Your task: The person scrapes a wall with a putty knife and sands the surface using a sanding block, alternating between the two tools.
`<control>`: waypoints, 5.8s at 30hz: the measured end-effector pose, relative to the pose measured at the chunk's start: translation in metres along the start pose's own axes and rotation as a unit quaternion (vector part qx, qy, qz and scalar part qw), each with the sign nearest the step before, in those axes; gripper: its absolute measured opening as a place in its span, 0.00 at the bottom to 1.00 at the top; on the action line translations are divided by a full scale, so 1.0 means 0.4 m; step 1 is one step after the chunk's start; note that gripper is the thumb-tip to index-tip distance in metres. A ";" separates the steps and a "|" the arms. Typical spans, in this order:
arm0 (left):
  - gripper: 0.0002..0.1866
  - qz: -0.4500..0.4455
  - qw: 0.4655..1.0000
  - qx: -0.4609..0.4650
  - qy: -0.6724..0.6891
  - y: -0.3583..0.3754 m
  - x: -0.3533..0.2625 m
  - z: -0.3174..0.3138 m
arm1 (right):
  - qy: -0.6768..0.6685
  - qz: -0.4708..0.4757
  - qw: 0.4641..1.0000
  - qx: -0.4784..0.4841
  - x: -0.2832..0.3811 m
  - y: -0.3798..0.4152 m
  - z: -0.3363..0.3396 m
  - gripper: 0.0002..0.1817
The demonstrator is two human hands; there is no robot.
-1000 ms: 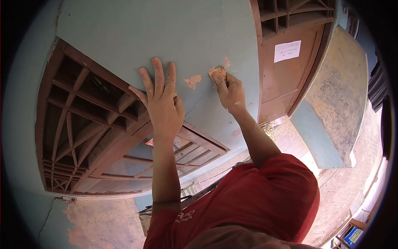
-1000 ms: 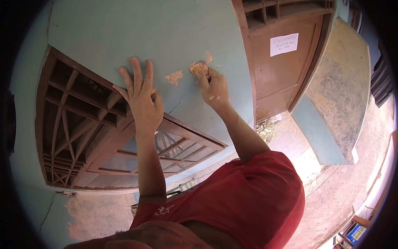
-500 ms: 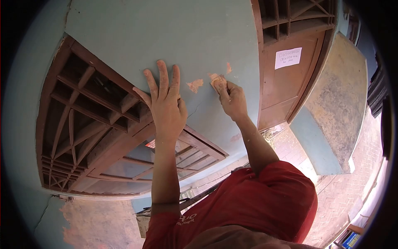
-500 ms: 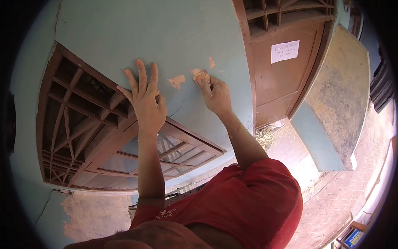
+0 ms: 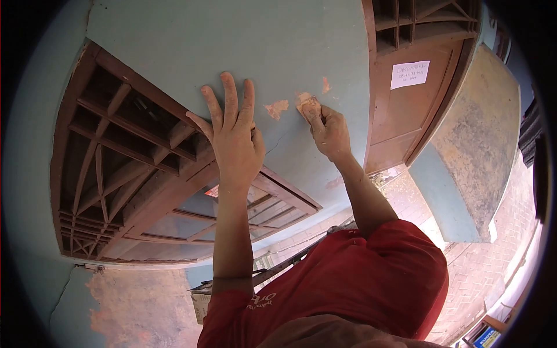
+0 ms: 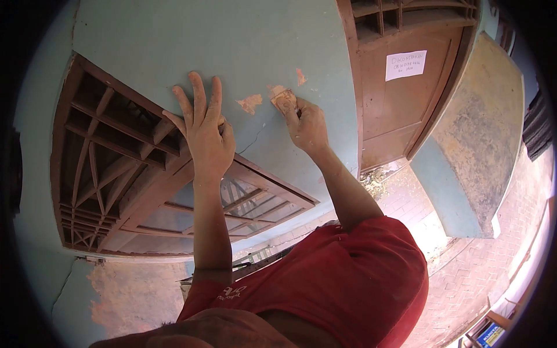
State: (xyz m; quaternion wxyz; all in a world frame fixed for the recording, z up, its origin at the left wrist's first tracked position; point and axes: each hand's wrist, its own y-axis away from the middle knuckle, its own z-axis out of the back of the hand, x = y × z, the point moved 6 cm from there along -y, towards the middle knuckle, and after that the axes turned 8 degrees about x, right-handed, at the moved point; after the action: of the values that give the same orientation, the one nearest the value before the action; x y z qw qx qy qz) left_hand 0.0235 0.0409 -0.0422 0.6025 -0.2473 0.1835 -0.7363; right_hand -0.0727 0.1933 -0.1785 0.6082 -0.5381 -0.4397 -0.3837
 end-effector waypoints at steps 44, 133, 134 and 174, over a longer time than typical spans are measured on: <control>0.43 -0.006 1.000 -0.023 0.015 -0.002 0.008 -0.006 | -0.016 -0.063 0.998 0.008 0.014 0.024 -0.029 0.25; 0.44 -0.007 1.000 0.013 -0.012 0.006 -0.058 -0.037 | 0.024 -0.254 0.940 0.228 -0.381 0.378 -0.060 0.28; 0.43 -0.025 0.999 0.030 -0.006 0.010 -0.076 -0.067 | 0.016 -0.258 0.939 0.227 -0.422 0.411 -0.048 0.28; 0.22 0.379 0.815 0.343 0.273 0.719 0.089 0.331 | -0.009 -0.343 0.922 0.181 -0.586 0.516 -0.093 0.30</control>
State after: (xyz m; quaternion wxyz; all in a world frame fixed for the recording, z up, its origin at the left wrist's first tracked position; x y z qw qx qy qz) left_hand 0.3246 -0.0496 -0.0932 0.8047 0.2760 0.1551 -0.5022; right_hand 0.0513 0.1810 -0.4673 0.5224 -0.2386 -0.6646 -0.4781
